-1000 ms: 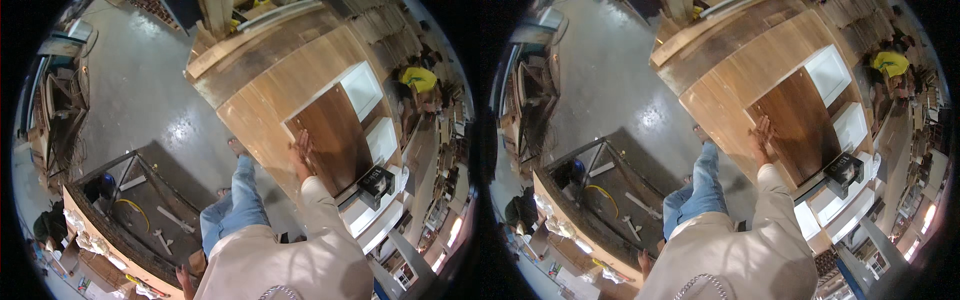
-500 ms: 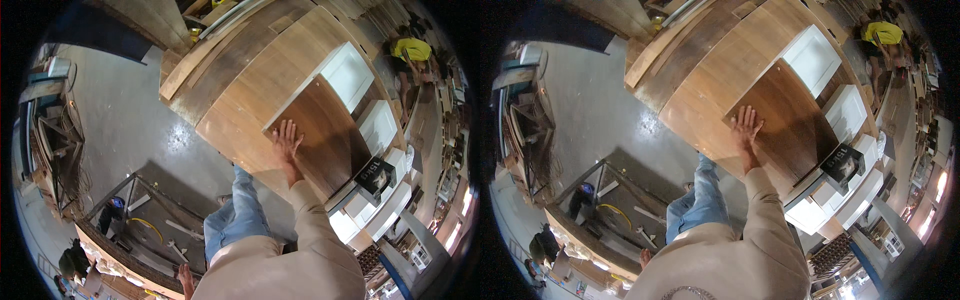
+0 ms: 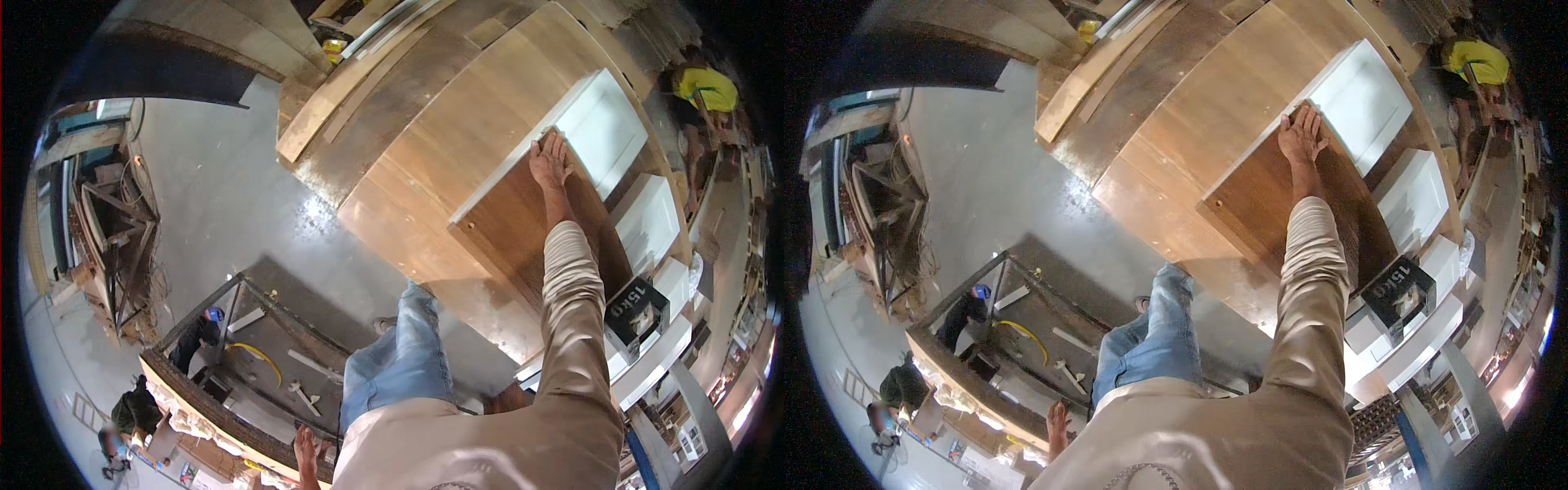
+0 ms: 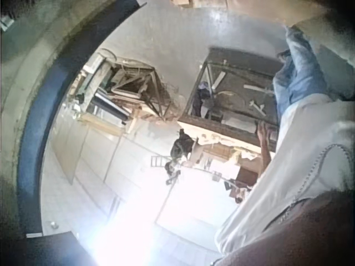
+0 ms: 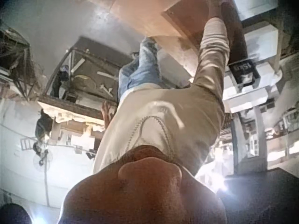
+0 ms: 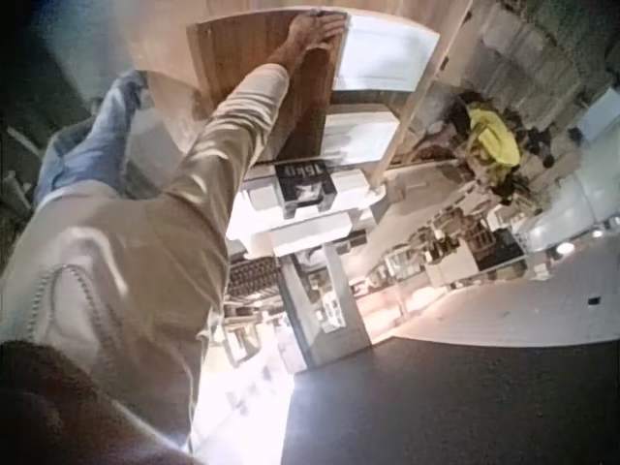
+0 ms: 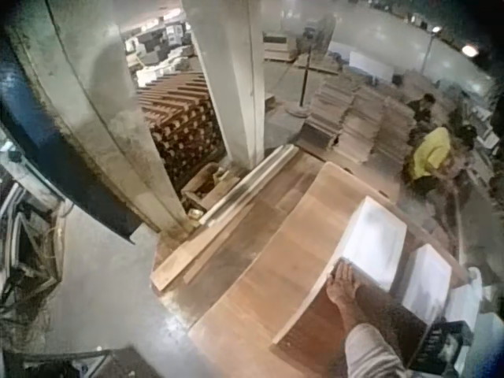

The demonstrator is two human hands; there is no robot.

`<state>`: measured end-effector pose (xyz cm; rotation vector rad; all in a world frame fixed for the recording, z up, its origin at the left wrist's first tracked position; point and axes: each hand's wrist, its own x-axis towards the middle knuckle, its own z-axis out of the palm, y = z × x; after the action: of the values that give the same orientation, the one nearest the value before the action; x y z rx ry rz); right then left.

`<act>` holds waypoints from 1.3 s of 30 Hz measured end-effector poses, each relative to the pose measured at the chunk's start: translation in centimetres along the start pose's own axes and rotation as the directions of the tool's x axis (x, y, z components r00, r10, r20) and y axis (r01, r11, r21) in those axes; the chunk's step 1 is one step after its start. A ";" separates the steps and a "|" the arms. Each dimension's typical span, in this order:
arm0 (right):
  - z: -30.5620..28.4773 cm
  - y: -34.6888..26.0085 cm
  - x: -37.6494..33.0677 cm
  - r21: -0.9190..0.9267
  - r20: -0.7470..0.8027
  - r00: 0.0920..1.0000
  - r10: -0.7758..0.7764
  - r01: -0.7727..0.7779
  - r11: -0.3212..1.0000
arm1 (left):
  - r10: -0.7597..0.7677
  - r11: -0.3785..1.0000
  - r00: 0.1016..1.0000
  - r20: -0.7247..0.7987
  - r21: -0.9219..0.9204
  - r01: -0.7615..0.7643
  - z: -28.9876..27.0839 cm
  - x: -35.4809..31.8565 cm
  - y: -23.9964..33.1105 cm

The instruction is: The person is assembling a large wooden lattice or panel structure, joining wood slats together.

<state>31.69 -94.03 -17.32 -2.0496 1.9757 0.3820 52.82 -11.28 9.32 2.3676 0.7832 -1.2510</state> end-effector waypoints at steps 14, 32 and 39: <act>2.5 -5.4 -18.9 -0.021 0.094 0.897 -0.432 0.436 0.900 | 0.023 0.997 0.999 0.042 -0.069 -0.020 2.9 -3.1 1.9; 3.1 -8.9 -18.8 -0.088 0.348 0.824 -0.447 0.504 0.859 | -0.047 0.923 0.997 0.066 -0.379 0.068 5.3 -6.1 -5.1; 4.5 -8.8 -22.5 -0.250 0.252 0.865 -0.435 0.492 0.834 | -0.079 0.846 0.988 0.135 -0.514 0.138 9.4 -6.4 -12.1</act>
<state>39.68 -71.18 -13.08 -2.4875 1.3045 0.7735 36.38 -8.74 8.96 1.8205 1.0767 -1.0289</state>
